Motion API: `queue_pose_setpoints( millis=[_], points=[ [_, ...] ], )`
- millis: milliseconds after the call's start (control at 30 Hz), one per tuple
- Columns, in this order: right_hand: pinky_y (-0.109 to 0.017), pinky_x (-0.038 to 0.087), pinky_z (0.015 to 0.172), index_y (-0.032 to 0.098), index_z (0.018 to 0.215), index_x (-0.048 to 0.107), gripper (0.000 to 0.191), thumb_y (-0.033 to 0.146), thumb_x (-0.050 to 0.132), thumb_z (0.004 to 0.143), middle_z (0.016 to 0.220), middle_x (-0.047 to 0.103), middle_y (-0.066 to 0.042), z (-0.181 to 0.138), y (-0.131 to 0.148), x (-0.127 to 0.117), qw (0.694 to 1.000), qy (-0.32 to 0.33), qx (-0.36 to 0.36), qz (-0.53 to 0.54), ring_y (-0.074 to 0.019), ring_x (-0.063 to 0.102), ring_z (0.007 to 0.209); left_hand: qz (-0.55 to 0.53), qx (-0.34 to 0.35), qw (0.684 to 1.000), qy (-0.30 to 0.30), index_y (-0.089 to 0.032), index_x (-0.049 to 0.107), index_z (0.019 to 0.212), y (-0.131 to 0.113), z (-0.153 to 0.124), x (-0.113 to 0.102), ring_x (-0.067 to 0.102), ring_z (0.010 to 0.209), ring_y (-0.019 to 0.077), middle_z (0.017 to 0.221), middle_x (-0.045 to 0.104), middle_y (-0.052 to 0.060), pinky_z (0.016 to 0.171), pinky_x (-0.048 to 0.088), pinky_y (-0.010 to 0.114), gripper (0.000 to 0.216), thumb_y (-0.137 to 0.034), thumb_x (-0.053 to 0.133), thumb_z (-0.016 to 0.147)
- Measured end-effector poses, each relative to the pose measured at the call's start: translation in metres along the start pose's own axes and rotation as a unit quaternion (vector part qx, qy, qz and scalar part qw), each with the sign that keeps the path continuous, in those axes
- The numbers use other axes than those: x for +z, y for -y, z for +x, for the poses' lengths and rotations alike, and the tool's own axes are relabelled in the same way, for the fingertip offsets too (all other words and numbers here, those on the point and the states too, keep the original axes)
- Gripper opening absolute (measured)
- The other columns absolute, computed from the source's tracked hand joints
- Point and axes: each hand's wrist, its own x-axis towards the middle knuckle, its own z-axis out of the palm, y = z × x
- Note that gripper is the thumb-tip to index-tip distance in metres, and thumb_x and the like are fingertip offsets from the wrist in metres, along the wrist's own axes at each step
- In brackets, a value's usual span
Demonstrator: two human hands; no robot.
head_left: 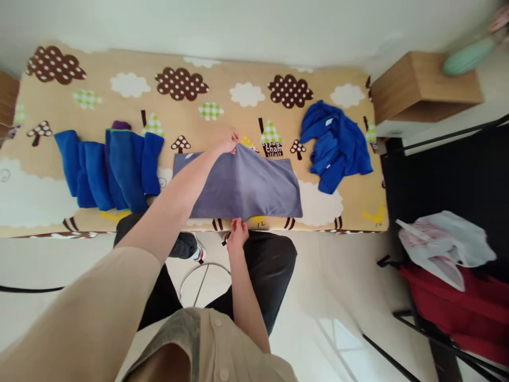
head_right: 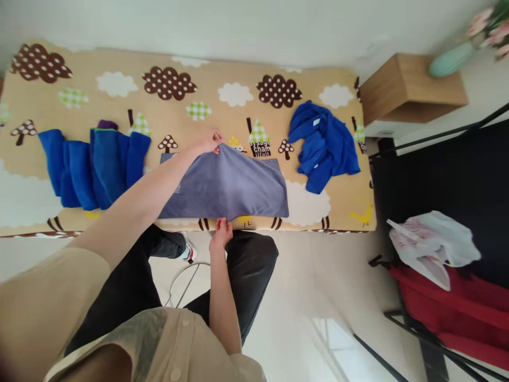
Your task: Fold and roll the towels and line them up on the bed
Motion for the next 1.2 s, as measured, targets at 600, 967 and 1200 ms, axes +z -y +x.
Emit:
queue_pose_setpoints(
  millis=[600,967,1200],
  points=[
    [-0.042,0.062,0.09,0.013,0.1,0.071,0.054,0.058,0.081,0.072,0.091,0.078,-0.014,-0.106,0.254,0.019,0.819,0.164,-0.545,-0.07,-0.0256,0.076,0.088,-0.202,0.227,0.937,-0.171,-0.015,0.075,0.095,-0.079,-0.235,-0.219,0.071,0.089,0.0187,0.095,0.078,0.009,0.087,0.058,0.032,0.025,-0.029,0.085,0.078],
    [-0.038,0.063,0.078,0.017,0.097,0.077,0.054,0.056,0.092,0.061,0.084,0.078,-0.005,-0.194,0.331,0.059,0.79,0.277,-0.543,-0.07,-0.0215,0.074,0.081,-0.203,0.308,0.9,-0.234,-0.016,0.078,0.09,-0.094,-0.319,-0.294,0.072,0.09,0.0225,0.092,0.079,0.01,0.092,0.057,0.04,0.032,-0.033,0.093,0.067],
    [-0.029,0.06,0.069,0.018,0.098,0.078,0.051,0.051,0.095,0.062,0.083,0.077,-0.004,-0.193,0.321,0.052,0.786,0.335,-0.49,-0.172,-0.0164,0.072,0.076,-0.266,0.236,0.904,-0.237,-0.022,0.079,0.097,-0.051,-0.345,-0.285,0.076,0.086,0.0276,0.098,0.078,0.011,0.086,0.06,0.048,0.037,-0.044,0.093,0.071]
  ],
)
